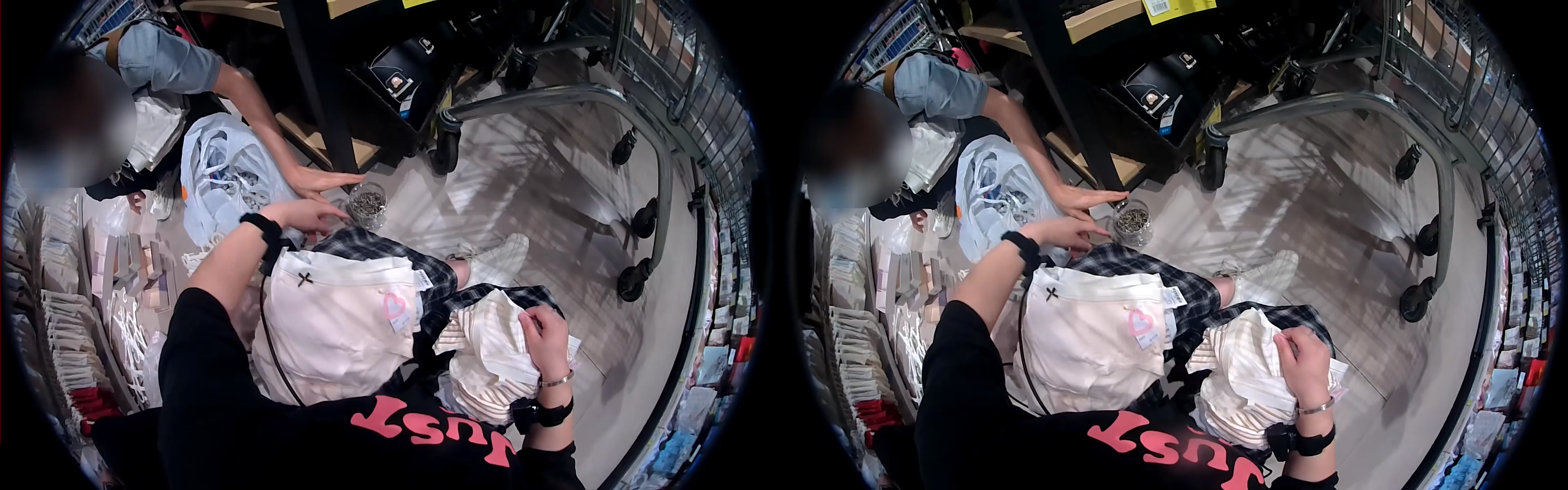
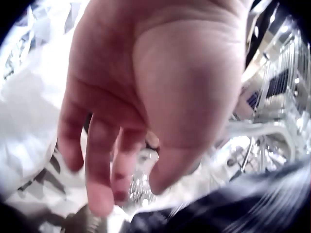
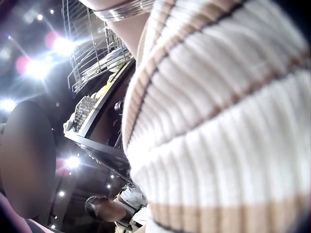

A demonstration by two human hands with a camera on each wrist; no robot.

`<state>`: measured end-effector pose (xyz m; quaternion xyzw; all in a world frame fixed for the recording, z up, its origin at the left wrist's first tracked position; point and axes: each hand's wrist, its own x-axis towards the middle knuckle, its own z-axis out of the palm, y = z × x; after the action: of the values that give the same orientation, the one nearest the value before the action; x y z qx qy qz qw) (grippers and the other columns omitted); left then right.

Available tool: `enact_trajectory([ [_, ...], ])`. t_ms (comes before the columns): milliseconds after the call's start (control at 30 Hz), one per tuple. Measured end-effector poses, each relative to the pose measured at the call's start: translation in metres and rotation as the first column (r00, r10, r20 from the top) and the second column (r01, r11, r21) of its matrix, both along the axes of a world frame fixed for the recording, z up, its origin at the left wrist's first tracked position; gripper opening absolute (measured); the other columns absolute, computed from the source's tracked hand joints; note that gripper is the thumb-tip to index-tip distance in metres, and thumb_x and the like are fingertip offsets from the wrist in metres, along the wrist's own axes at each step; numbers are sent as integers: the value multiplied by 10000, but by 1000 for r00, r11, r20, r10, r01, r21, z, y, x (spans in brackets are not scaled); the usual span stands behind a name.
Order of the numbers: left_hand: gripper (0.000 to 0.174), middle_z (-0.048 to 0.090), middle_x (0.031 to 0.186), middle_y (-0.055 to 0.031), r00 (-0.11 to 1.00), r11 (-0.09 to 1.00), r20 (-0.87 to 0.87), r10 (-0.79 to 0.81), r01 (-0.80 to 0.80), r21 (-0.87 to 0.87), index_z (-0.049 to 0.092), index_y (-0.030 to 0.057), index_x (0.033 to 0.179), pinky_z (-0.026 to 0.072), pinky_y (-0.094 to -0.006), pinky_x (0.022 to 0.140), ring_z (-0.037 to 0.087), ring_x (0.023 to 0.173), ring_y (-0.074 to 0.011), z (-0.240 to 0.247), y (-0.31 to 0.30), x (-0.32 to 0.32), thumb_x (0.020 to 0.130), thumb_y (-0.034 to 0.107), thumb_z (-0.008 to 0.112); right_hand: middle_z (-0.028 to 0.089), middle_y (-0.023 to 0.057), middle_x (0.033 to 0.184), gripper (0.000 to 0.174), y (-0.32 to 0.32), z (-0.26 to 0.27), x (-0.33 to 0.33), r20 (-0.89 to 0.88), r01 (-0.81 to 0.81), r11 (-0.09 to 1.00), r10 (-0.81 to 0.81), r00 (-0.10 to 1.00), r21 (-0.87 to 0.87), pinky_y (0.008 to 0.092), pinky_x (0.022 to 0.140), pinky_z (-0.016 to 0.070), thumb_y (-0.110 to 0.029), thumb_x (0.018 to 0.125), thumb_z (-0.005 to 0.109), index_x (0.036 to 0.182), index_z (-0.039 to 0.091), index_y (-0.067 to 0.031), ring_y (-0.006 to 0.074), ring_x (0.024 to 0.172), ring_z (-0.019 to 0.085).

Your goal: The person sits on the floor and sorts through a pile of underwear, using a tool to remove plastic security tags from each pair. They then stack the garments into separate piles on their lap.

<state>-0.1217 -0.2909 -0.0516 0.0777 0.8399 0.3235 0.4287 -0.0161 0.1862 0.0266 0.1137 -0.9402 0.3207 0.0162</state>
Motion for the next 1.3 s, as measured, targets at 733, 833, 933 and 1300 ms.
enact_trajectory([
  [733,121,622,694,-135,700,822,-623,-349,-91,-562,584,79,791,494,-424,557,626,639,-316,-64,-9,24,783,157,492,544,106,656,87,-3,-6,-5,41,26,999,-27,999,19,331,545,403,-91,747,648,737,597,-21,273,600,529],
  [833,152,621,679,-131,712,785,-593,-376,-94,-612,583,86,813,486,-430,550,626,642,-317,-60,-16,30,800,171,458,541,107,654,88,-3,-3,-4,48,20,999,-22,999,26,328,542,400,-85,746,648,735,594,-16,269,594,524],
  [933,153,622,681,-133,745,783,-588,-315,-145,-604,583,98,815,485,-434,551,627,645,-314,-51,-16,38,808,181,455,541,110,654,87,-1,-5,-4,56,30,1000,-29,998,-6,325,539,398,-79,745,648,734,591,-13,266,588,518],
  [1300,170,611,699,-142,411,853,-901,137,-512,-104,585,71,783,482,-438,579,599,637,-334,-16,-25,45,809,236,555,544,121,661,89,-2,-4,-5,33,17,1000,-17,999,-18,328,540,397,-63,743,643,735,579,-1,280,588,515],
])
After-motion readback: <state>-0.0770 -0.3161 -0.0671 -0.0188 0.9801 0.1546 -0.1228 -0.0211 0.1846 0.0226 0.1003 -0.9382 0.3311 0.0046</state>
